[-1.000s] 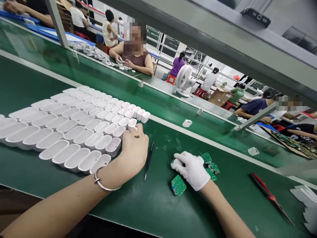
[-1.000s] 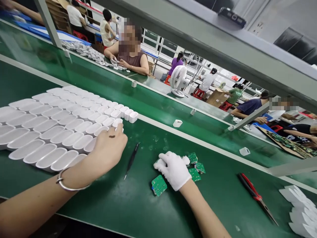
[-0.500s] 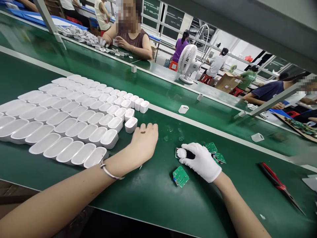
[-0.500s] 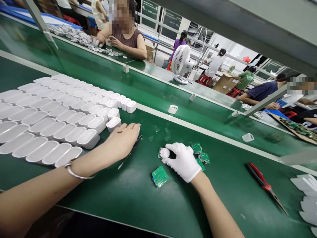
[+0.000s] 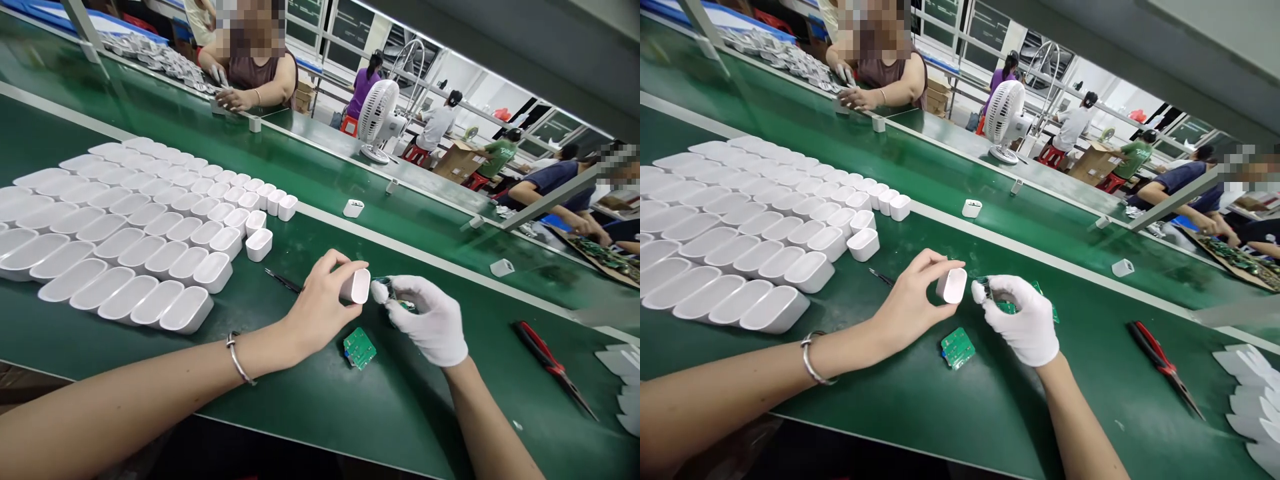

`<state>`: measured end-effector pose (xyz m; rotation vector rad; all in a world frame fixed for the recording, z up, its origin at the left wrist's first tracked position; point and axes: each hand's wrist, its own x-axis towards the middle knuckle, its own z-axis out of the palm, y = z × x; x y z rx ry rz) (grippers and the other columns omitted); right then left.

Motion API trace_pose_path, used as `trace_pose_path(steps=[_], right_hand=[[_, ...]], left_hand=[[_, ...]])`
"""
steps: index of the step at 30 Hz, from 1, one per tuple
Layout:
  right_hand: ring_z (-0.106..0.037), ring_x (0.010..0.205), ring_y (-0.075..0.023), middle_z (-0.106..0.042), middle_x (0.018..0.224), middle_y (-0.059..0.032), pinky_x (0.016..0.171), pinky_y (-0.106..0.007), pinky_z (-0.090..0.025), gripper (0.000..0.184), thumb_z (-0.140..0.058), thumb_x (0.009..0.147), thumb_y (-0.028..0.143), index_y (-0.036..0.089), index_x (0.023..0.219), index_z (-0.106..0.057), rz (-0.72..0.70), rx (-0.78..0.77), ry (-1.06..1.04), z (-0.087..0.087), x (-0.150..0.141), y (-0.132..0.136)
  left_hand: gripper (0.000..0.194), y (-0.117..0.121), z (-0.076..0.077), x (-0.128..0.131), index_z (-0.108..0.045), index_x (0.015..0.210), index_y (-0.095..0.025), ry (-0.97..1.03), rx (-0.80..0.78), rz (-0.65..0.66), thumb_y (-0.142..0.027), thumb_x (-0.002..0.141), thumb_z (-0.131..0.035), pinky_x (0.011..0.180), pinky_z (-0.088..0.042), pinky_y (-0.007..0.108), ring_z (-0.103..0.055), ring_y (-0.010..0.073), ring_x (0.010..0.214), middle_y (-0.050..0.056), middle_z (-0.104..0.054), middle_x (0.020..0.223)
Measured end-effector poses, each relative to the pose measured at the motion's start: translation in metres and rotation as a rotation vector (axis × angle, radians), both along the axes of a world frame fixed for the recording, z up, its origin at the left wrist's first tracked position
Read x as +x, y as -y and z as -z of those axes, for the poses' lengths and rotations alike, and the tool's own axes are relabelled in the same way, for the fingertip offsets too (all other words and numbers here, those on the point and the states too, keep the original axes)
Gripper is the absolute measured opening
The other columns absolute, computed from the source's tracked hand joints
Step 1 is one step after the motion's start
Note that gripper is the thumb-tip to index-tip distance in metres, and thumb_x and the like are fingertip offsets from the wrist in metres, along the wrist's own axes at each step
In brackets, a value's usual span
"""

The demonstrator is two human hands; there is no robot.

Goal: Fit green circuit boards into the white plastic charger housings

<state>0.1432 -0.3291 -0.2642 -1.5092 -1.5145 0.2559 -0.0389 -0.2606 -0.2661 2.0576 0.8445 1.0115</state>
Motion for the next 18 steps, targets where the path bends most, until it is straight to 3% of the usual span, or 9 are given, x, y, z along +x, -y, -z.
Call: trace_pose_path(steps=[3,6,10,14,18], right_hand=[[-0.066,0.079,-0.0202,-0.067,0.090,-0.0028,0.070,-0.034,-0.057,0.030,-0.072,0.068,0.021,0.025,0.097,-0.066,0.067,0.076,-0.325,-0.002,-0.004,0.005],[-0.063,0.090,-0.0215,-0.063,0.102,-0.0021,0.071,-0.034,-0.057,0.038,-0.071,0.070,0.019,0.034,0.105,-0.067,0.078,0.118,-0.434,0.000,-0.015,0.010],[-0.061,0.089,-0.0200,-0.055,0.109,-0.0047,0.060,-0.029,-0.057,0.041,-0.072,0.072,0.013,0.034,0.107,-0.067,-0.027,0.203,-0.203,0.005,-0.026,0.014],[-0.062,0.089,-0.0200,-0.051,0.128,-0.0082,0.064,-0.034,-0.060,0.045,-0.070,0.076,0.010,0.030,0.115,-0.062,-0.117,0.236,0.065,0.006,-0.019,0.013],[-0.064,0.092,-0.0226,-0.062,0.115,-0.0068,0.073,-0.039,-0.060,0.043,-0.070,0.077,0.011,0.028,0.116,-0.061,-0.080,0.290,0.265,0.002,-0.016,0.013]], left_hand=[[0.057,0.002,0.008,0.001,-0.056,0.119,-0.023,0.071,-0.019,0.047,0.001,0.068,-0.066,0.087,-0.049,0.033,-0.054,0.0158,0.096,0.002,-0.048,0.107],[0.060,-0.003,0.014,0.002,-0.055,0.120,-0.024,0.117,0.002,0.070,0.001,0.068,-0.068,0.086,-0.050,0.031,-0.054,0.0157,0.098,0.002,-0.047,0.106],[0.067,-0.006,0.019,0.003,-0.053,0.126,-0.024,0.182,0.123,0.112,0.005,0.067,-0.068,0.092,-0.048,0.033,-0.052,0.0172,0.105,0.003,-0.047,0.108],[0.069,-0.006,0.024,0.005,-0.048,0.131,-0.026,0.198,0.229,0.148,0.008,0.072,-0.060,0.091,-0.049,0.035,-0.051,0.0193,0.109,0.005,-0.047,0.113],[0.071,-0.008,0.026,0.005,-0.044,0.134,-0.028,0.186,0.271,0.153,0.008,0.074,-0.056,0.089,-0.050,0.036,-0.049,0.0205,0.110,0.006,-0.048,0.114]])
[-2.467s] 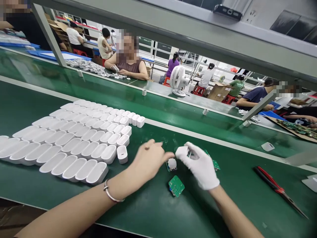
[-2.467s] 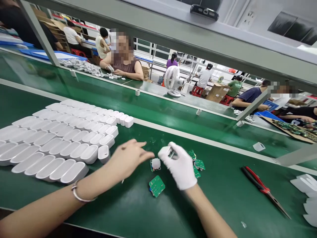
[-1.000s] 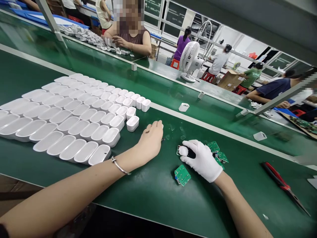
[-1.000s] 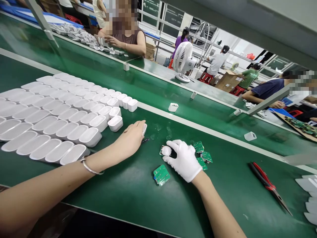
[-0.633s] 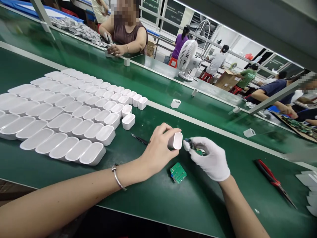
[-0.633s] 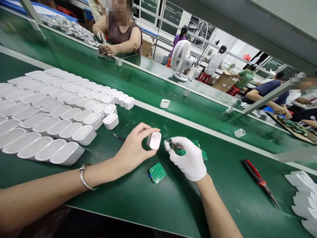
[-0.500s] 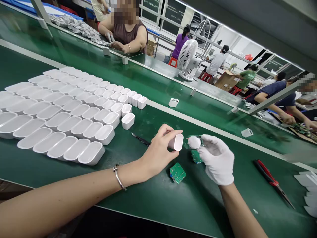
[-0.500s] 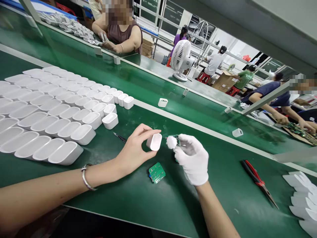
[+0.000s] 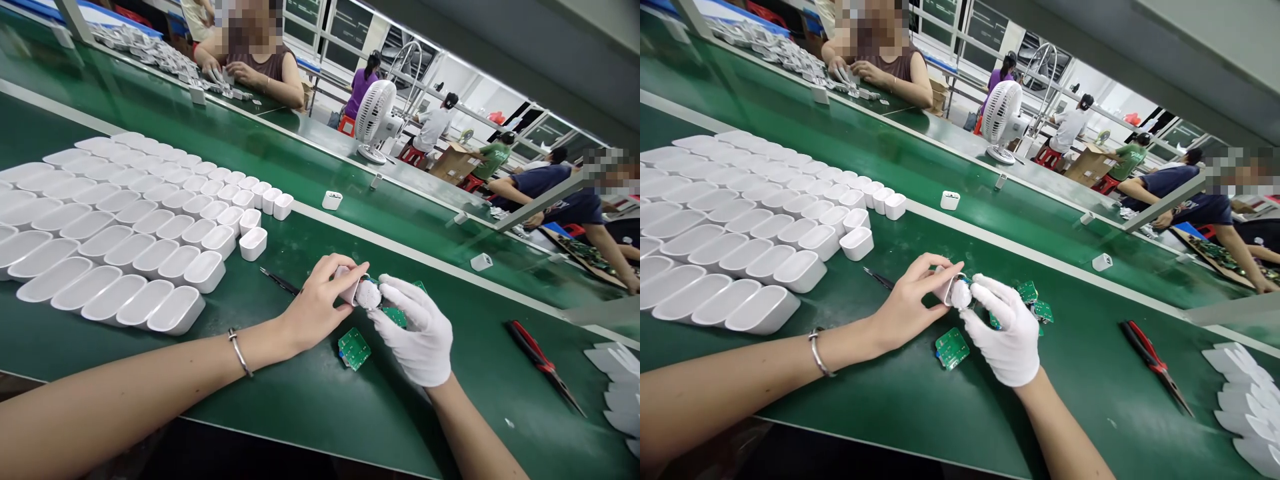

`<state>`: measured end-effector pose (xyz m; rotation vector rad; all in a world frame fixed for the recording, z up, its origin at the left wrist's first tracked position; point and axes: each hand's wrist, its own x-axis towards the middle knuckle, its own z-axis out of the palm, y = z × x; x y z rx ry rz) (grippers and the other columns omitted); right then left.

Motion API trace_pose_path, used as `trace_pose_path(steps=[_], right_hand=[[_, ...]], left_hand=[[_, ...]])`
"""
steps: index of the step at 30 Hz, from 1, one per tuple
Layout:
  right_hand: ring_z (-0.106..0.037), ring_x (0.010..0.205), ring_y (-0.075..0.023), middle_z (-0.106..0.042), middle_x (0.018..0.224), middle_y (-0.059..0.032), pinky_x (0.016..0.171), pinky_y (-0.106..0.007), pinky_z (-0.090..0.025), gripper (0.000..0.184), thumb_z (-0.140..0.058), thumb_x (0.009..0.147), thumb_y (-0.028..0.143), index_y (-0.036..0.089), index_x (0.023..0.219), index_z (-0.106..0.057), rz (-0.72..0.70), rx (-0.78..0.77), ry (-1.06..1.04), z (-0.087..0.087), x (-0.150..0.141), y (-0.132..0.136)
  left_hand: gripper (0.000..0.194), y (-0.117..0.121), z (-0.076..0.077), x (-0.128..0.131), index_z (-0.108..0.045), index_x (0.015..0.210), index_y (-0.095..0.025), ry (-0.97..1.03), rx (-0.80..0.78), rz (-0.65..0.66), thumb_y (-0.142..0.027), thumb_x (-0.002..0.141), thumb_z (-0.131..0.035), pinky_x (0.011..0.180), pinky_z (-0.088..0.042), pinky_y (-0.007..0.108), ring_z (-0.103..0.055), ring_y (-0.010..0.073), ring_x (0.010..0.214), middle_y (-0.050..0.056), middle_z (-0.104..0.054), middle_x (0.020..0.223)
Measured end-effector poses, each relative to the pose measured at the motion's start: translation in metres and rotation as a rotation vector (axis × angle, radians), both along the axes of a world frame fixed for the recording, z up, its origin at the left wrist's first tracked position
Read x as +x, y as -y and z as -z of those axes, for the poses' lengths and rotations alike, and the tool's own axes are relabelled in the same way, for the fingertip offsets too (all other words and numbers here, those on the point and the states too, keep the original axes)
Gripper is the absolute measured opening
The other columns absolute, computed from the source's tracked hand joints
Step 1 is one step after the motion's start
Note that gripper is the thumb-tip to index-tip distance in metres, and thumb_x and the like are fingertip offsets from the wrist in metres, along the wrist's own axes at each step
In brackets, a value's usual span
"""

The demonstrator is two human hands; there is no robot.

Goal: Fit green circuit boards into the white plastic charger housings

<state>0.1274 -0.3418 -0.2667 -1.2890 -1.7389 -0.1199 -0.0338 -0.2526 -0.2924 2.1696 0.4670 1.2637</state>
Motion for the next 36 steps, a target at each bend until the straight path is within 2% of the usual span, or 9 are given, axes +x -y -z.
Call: trace_pose_path(steps=[3,8,13,17,21,25,28,31,36], right_hand=[[-0.065,0.092,-0.0216,-0.063,0.112,-0.0052,0.076,-0.037,-0.059,0.041,-0.067,0.078,0.010,0.028,0.115,-0.060,0.050,0.038,0.105,-0.002,-0.006,0.001],[-0.062,0.099,-0.0230,-0.062,0.115,-0.0058,0.085,-0.038,-0.057,0.036,-0.065,0.081,0.018,0.029,0.115,-0.061,0.079,-0.063,0.079,-0.005,-0.013,0.002],[-0.049,0.121,-0.0290,-0.038,0.143,-0.0104,0.094,-0.047,-0.050,0.059,-0.061,0.087,0.044,0.031,0.140,-0.037,-0.159,-0.388,-0.568,-0.007,-0.013,0.002],[-0.054,0.115,-0.0276,-0.055,0.129,-0.0092,0.094,-0.046,-0.050,0.062,-0.068,0.080,0.051,0.026,0.133,-0.048,-0.216,-0.621,-0.860,-0.004,-0.019,0.000],[-0.057,0.108,-0.0266,-0.062,0.116,-0.0067,0.093,-0.043,-0.050,0.051,-0.076,0.073,0.045,0.024,0.117,-0.060,-0.213,-0.563,-0.952,0.001,-0.025,-0.003],[-0.063,0.084,-0.0204,-0.066,0.097,-0.0044,0.072,-0.034,-0.056,0.041,-0.075,0.075,0.037,0.025,0.112,-0.061,-0.224,-0.518,-0.993,0.004,-0.028,-0.006],[-0.064,0.081,-0.0205,-0.067,0.094,-0.0048,0.070,-0.034,-0.057,0.040,-0.075,0.075,0.038,0.023,0.109,-0.061,-0.184,-0.520,-0.950,0.003,-0.024,-0.007],[-0.062,0.098,-0.0235,-0.064,0.108,-0.0071,0.082,-0.038,-0.055,0.034,-0.066,0.083,0.039,0.023,0.113,-0.060,-0.123,-0.503,-0.766,0.002,-0.016,-0.003],[-0.050,0.118,-0.0277,-0.048,0.133,-0.0104,0.095,-0.049,-0.047,0.035,-0.055,0.090,0.027,0.026,0.125,-0.052,0.055,-0.156,-0.180,0.000,-0.006,0.004]], left_hand=[[0.069,-0.001,0.000,-0.001,-0.044,0.134,-0.028,-0.023,0.052,-0.013,0.007,0.076,-0.054,0.090,-0.049,0.037,-0.048,0.0209,0.111,0.006,-0.048,0.115],[0.063,-0.001,-0.003,-0.002,-0.043,0.134,-0.025,-0.062,0.143,0.033,0.006,0.080,-0.048,0.096,-0.045,0.040,-0.046,0.0209,0.114,0.008,-0.049,0.117],[0.057,0.004,-0.006,-0.001,-0.047,0.131,-0.024,0.038,-0.010,0.078,-0.001,0.080,-0.059,0.091,-0.050,0.035,-0.052,0.0194,0.108,0.007,-0.049,0.116],[0.054,0.008,-0.006,-0.002,-0.047,0.132,-0.027,0.062,0.008,0.172,-0.006,0.084,-0.059,0.093,-0.050,0.037,-0.051,0.0213,0.112,0.007,-0.051,0.120],[0.054,0.008,-0.005,-0.001,-0.047,0.132,-0.027,0.095,0.025,0.207,-0.004,0.084,-0.057,0.097,-0.049,0.037,-0.048,0.0218,0.118,0.008,-0.051,0.122],[0.052,0.009,-0.006,-0.001,-0.048,0.131,-0.027,0.082,0.032,0.232,-0.003,0.085,-0.054,0.101,-0.046,0.039,-0.048,0.0216,0.119,0.008,-0.051,0.123],[0.051,0.011,-0.008,0.000,-0.051,0.129,-0.028,0.064,-0.073,0.235,-0.006,0.084,-0.059,0.098,-0.048,0.036,-0.052,0.0207,0.114,0.007,-0.052,0.122],[0.052,0.012,-0.010,0.000,-0.054,0.127,-0.026,0.054,-0.205,0.222,-0.008,0.080,-0.064,0.095,-0.050,0.033,-0.055,0.0196,0.110,0.006,-0.054,0.119],[0.054,0.010,-0.009,0.002,-0.057,0.125,-0.020,0.068,-0.436,0.177,-0.006,0.073,-0.063,0.097,-0.047,0.033,-0.055,0.0202,0.112,0.006,-0.056,0.122]])
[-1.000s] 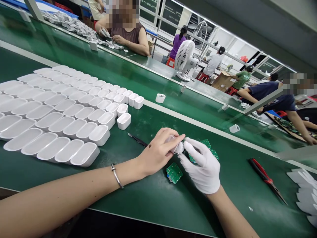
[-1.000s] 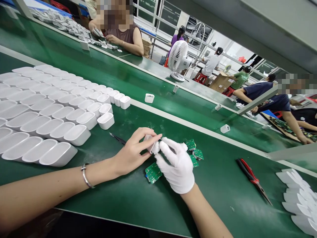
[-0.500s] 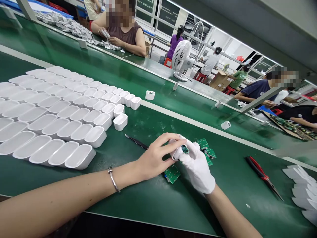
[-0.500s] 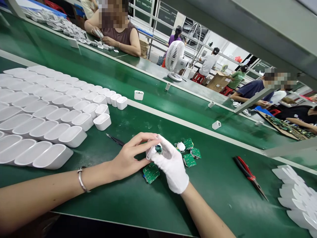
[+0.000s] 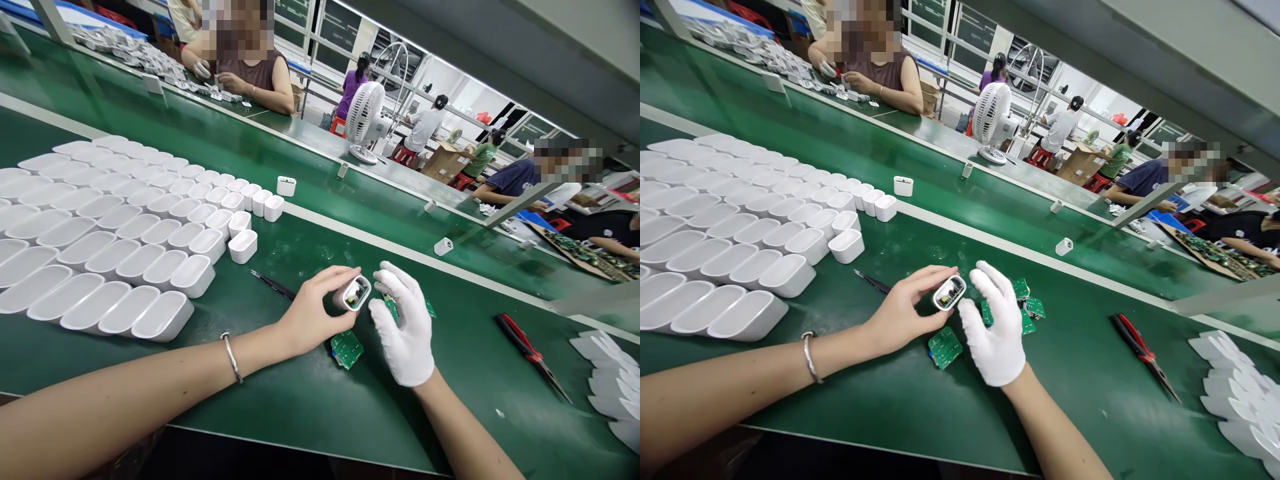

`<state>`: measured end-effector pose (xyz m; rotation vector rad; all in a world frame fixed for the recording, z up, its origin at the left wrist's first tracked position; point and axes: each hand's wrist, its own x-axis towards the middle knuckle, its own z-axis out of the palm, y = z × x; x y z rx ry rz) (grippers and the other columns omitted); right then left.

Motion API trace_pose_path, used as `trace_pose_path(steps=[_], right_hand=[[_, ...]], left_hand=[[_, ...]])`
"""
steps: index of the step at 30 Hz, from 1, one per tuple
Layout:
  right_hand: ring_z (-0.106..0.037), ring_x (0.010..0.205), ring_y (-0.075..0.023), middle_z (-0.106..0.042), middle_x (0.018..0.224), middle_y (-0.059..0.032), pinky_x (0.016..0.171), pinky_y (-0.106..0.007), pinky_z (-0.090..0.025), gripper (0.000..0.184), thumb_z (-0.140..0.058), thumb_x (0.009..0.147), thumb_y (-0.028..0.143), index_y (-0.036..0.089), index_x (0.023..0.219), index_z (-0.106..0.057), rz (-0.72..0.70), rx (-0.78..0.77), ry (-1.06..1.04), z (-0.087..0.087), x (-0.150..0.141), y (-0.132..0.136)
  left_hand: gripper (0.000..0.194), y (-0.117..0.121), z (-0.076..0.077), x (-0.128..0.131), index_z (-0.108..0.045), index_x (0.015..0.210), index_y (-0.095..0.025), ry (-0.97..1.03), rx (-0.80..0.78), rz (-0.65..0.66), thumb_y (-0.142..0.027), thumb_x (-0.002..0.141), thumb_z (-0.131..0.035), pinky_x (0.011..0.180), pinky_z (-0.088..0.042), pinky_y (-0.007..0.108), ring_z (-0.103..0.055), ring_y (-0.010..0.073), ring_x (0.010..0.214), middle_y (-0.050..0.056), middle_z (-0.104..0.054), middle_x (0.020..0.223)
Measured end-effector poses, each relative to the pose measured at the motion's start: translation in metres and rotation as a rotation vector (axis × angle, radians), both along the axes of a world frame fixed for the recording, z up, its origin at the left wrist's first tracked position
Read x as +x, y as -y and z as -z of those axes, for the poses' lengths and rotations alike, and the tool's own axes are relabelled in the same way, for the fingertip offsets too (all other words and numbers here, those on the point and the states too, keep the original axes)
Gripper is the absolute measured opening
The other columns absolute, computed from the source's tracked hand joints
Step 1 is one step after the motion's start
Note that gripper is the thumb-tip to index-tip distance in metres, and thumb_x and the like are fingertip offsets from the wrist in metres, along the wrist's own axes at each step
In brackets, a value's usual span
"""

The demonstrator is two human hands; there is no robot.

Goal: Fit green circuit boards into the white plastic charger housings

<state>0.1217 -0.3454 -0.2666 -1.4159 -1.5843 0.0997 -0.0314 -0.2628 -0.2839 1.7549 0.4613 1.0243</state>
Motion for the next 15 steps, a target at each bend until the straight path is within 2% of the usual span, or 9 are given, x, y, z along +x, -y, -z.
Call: trace_pose_path(steps=[3,6,8,11,15], right_hand=[[-0.054,0.111,-0.0263,-0.051,0.128,-0.0098,0.090,-0.047,-0.050,0.036,-0.056,0.089,0.020,0.027,0.124,-0.052,0.010,0.071,0.162,0.001,0.001,-0.002],[-0.060,0.092,-0.0207,-0.057,0.112,-0.0081,0.077,-0.039,-0.053,0.030,-0.053,0.089,0.019,0.025,0.118,-0.056,0.080,0.072,0.126,0.003,0.002,-0.007],[-0.060,0.080,-0.0184,-0.060,0.096,-0.0052,0.073,-0.036,-0.052,0.019,-0.052,0.088,0.019,0.024,0.103,-0.062,0.143,0.006,0.127,0.006,0.003,-0.010],[-0.060,0.079,-0.0186,-0.063,0.086,-0.0028,0.077,-0.035,-0.051,0.011,-0.054,0.084,0.019,0.023,0.086,-0.064,0.124,-0.240,0.213,0.009,-0.003,-0.020],[-0.057,0.100,-0.0248,-0.062,0.105,-0.0060,0.086,-0.038,-0.049,0.018,-0.059,0.086,0.030,0.023,0.103,-0.062,-0.034,-0.427,0.474,0.009,-0.040,-0.049]], left_hand=[[0.049,0.000,0.001,0.002,-0.064,0.114,-0.020,-0.024,-0.123,-0.021,-0.002,0.069,-0.059,0.091,-0.050,0.030,-0.059,0.0196,0.106,0.004,-0.062,0.117],[0.042,-0.004,0.002,0.003,-0.068,0.107,-0.020,-0.087,-0.172,-0.068,-0.002,0.069,-0.059,0.088,-0.051,0.030,-0.062,0.0189,0.101,0.002,-0.066,0.111],[0.039,-0.013,0.002,0.001,-0.069,0.106,-0.021,-0.176,-0.163,-0.158,-0.006,0.071,-0.062,0.091,-0.050,0.032,-0.062,0.0198,0.100,0.002,-0.067,0.109],[0.037,-0.035,-0.001,-0.005,-0.068,0.109,-0.023,-0.363,-0.069,-0.349,-0.012,0.074,-0.064,0.090,-0.048,0.036,-0.060,0.0222,0.099,0.002,-0.068,0.105],[0.043,-0.059,-0.007,-0.017,-0.063,0.118,-0.019,-0.675,0.227,-0.555,-0.007,0.079,-0.052,0.092,-0.044,0.043,-0.055,0.0275,0.103,0.006,-0.065,0.110]])
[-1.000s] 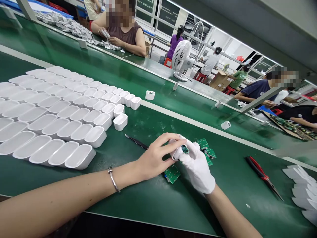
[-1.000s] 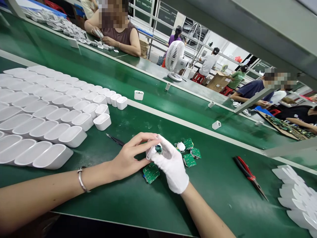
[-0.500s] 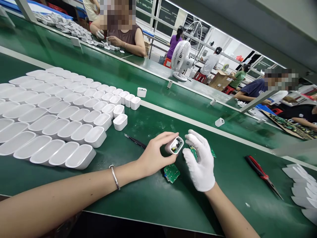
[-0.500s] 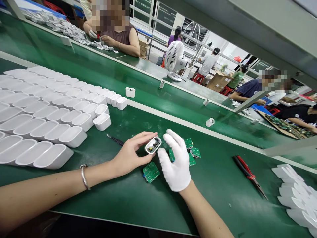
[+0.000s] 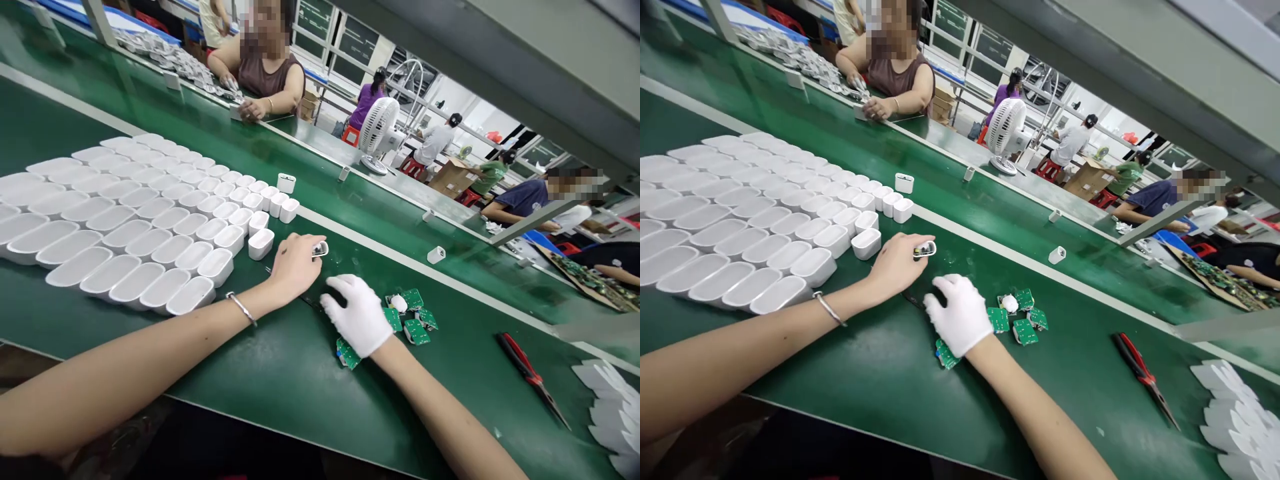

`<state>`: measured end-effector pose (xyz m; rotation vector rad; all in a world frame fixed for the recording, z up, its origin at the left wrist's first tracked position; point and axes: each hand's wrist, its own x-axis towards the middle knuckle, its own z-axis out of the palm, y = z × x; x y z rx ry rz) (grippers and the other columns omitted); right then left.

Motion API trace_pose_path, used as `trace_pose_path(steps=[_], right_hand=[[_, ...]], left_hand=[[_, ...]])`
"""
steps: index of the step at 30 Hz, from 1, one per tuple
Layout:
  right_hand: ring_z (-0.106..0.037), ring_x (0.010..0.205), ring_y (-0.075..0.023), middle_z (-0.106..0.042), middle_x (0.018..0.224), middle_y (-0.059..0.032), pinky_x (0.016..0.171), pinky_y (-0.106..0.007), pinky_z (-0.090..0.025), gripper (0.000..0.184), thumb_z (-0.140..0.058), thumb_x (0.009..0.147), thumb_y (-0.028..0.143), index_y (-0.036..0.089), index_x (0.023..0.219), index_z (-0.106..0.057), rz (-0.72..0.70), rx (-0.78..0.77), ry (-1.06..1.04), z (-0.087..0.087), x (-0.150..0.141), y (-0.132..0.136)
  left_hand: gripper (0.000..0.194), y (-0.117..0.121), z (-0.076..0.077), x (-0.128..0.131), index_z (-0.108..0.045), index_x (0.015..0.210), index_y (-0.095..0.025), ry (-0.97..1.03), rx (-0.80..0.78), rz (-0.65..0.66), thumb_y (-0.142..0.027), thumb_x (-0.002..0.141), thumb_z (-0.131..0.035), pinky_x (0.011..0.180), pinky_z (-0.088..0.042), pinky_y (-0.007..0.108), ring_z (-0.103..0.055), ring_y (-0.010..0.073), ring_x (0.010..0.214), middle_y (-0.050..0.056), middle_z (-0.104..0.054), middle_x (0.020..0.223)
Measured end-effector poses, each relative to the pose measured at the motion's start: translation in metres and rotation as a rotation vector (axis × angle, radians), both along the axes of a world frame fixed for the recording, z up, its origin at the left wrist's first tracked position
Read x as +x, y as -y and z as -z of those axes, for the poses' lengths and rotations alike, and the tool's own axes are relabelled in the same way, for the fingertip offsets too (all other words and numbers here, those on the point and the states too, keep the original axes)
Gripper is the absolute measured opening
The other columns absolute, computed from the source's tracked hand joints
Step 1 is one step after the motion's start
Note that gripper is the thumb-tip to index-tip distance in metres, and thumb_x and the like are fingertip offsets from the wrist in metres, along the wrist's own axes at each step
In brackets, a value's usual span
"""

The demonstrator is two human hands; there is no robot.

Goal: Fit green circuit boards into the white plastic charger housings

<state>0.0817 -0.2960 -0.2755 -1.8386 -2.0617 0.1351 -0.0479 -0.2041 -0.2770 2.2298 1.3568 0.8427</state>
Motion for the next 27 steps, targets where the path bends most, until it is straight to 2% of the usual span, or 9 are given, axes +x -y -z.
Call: trace_pose_path(steps=[3,5,7,9,11,16,19,22,27], right_hand=[[-0.058,0.096,-0.0315,-0.058,0.108,-0.0149,0.076,-0.044,-0.051,0.037,-0.063,0.084,0.042,0.016,0.111,-0.057,-0.031,-0.159,0.249,-0.003,-0.036,-0.028],[-0.060,0.088,-0.0307,-0.057,0.104,-0.0174,0.069,-0.041,-0.051,0.030,-0.059,0.088,0.036,0.013,0.107,-0.058,0.000,-0.262,0.338,-0.008,-0.047,-0.041],[-0.062,0.084,-0.0266,-0.059,0.097,-0.0134,0.068,-0.036,-0.050,0.014,-0.053,0.092,0.026,0.016,0.095,-0.062,-0.021,-0.321,0.352,-0.015,-0.037,-0.044],[-0.062,0.083,-0.0226,-0.060,0.092,-0.0085,0.069,-0.032,-0.049,0.015,-0.049,0.092,0.019,0.019,0.086,-0.062,-0.051,-0.323,0.342,-0.022,-0.008,-0.037],[-0.061,0.082,-0.0200,-0.060,0.094,-0.0081,0.072,-0.032,-0.049,0.018,-0.043,0.092,0.015,0.019,0.093,-0.061,0.007,-0.279,0.310,-0.027,0.032,-0.021],[-0.056,0.061,-0.0150,-0.062,0.086,-0.0050,0.059,-0.029,-0.049,0.036,-0.036,0.095,0.031,0.017,0.125,-0.049,0.197,-0.101,-0.185,-0.018,0.106,0.018],[-0.059,0.069,-0.0165,-0.062,0.084,-0.0037,0.064,-0.029,-0.049,0.034,-0.044,0.093,0.038,0.020,0.117,-0.060,0.171,0.011,-0.231,-0.005,0.106,0.026],[-0.060,0.074,-0.0169,-0.063,0.083,-0.0028,0.066,-0.028,-0.047,0.027,-0.044,0.092,0.030,0.023,0.106,-0.066,0.066,0.105,-0.108,0.003,0.092,0.026],[-0.061,0.078,-0.0153,-0.067,0.089,-0.0007,0.065,-0.026,-0.044,0.028,-0.042,0.092,0.017,0.025,0.106,-0.066,0.049,0.255,0.119,-0.002,0.083,0.026]], left_hand=[[0.052,-0.004,-0.004,-0.007,-0.051,0.130,-0.011,-0.279,0.071,-0.074,-0.004,0.079,-0.045,0.089,-0.043,0.047,-0.052,0.0315,0.104,0.015,-0.058,0.116],[0.055,-0.004,-0.006,-0.009,-0.043,0.137,-0.010,-0.332,0.017,-0.087,-0.004,0.082,-0.041,0.083,-0.047,0.042,-0.052,0.0309,0.105,0.017,-0.053,0.119],[0.056,-0.003,-0.006,-0.009,-0.039,0.138,-0.011,-0.319,-0.040,-0.066,-0.004,0.083,-0.040,0.078,-0.049,0.036,-0.051,0.0296,0.107,0.017,-0.050,0.121],[0.058,-0.002,-0.003,-0.008,-0.037,0.139,-0.011,-0.270,-0.057,-0.038,-0.005,0.082,-0.042,0.080,-0.049,0.036,-0.051,0.0293,0.109,0.016,-0.050,0.122],[0.059,-0.001,0.003,-0.005,-0.038,0.138,-0.010,-0.173,-0.052,0.022,-0.004,0.079,-0.045,0.087,-0.048,0.038,-0.051,0.0291,0.111,0.015,-0.052,0.123],[0.046,0.006,0.022,0.010,-0.064,0.107,-0.018,0.169,-0.207,0.242,-0.001,0.065,-0.058,0.087,-0.047,0.032,-0.058,0.0232,0.101,0.004,-0.064,0.109],[0.041,0.009,0.027,0.016,-0.068,0.099,-0.019,0.277,-0.304,0.308,0.000,0.064,-0.060,0.077,-0.048,0.027,-0.062,0.0196,0.089,0.001,-0.069,0.096],[0.037,0.009,0.029,0.018,-0.071,0.096,-0.019,0.308,-0.364,0.349,-0.003,0.063,-0.064,0.071,-0.047,0.025,-0.063,0.0178,0.078,-0.001,-0.071,0.087],[0.039,0.010,0.033,0.019,-0.074,0.097,-0.024,0.317,-0.411,0.413,-0.009,0.062,-0.069,0.072,-0.047,0.025,-0.064,0.0183,0.079,-0.002,-0.072,0.085]])
